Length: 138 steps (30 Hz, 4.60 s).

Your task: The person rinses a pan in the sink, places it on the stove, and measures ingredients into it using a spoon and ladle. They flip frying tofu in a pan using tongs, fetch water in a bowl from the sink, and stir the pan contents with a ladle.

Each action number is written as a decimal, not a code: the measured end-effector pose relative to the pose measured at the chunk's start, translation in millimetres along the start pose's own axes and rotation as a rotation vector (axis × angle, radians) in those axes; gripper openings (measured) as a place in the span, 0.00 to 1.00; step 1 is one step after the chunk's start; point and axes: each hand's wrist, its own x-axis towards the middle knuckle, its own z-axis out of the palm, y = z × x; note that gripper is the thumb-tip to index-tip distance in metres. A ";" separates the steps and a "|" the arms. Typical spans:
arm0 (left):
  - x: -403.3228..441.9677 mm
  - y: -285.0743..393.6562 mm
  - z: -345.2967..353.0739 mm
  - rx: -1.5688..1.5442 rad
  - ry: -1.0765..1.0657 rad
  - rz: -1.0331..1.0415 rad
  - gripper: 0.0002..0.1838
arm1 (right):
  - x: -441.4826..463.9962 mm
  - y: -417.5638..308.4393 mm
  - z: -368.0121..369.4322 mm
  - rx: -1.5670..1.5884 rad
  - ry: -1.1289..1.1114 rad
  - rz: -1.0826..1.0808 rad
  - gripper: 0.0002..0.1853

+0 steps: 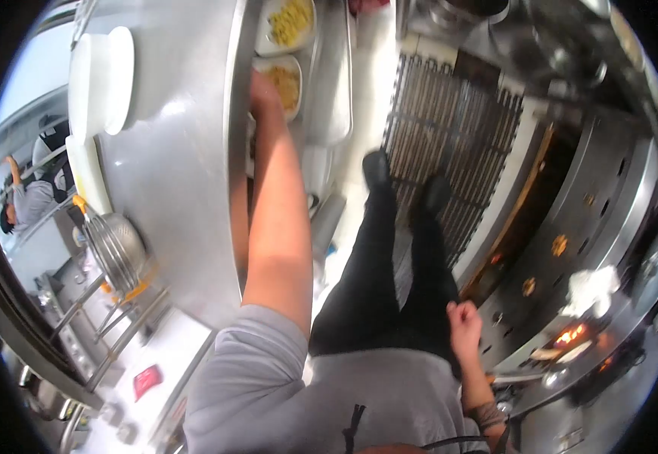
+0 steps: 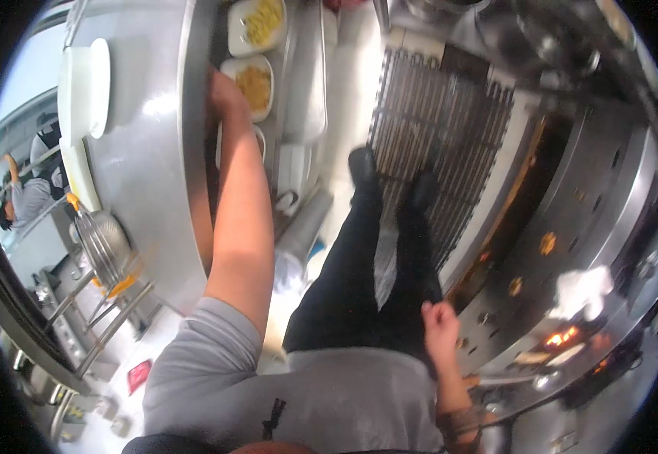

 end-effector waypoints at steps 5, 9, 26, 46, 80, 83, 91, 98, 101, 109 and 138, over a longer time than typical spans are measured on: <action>-18.2 -12.3 38.7 -0.328 0.063 -0.451 0.20 | -0.1 -28.5 -15.7 -0.006 0.005 0.012 0.19; -34.0 -14.3 59.7 -0.617 0.082 -0.717 0.19 | 2.9 -46.6 -27.7 -0.167 0.029 0.072 0.18; -99.4 31.1 3.8 -1.286 -0.065 -1.123 0.15 | 1.8 -134.7 -38.3 -0.372 -0.098 -0.161 0.20; -239.1 235.0 -362.6 -0.852 -1.545 -0.337 0.09 | -74.1 -139.7 -125.5 0.742 -0.287 -0.301 0.14; -583.1 201.5 -648.5 -0.662 -2.878 -0.876 0.47 | -666.8 185.7 -45.3 -0.456 0.478 -1.129 0.56; -620.0 188.8 -670.9 -0.625 -2.890 -0.923 0.47 | -643.4 306.8 -40.4 0.589 0.591 -1.035 0.59; -755.9 140.1 -735.8 -0.605 -2.791 -0.920 0.26 | -663.6 451.7 24.6 1.511 0.721 -0.537 0.24; -794.7 130.8 -778.1 -0.705 -2.727 -0.889 0.33 | -773.4 448.9 -7.4 -0.174 0.918 -0.855 0.23; -791.1 133.4 -786.1 -0.731 -2.711 -0.875 0.33 | -774.3 441.9 -0.4 -0.292 0.864 -0.760 0.26; -770.0 128.3 -781.9 -0.821 -2.596 -0.878 0.35 | -770.9 436.8 -17.9 -0.133 0.743 -0.876 0.24; -654.1 167.2 -719.7 -0.818 -2.644 -1.317 0.30 | -576.1 429.9 6.2 1.385 0.073 -0.726 0.57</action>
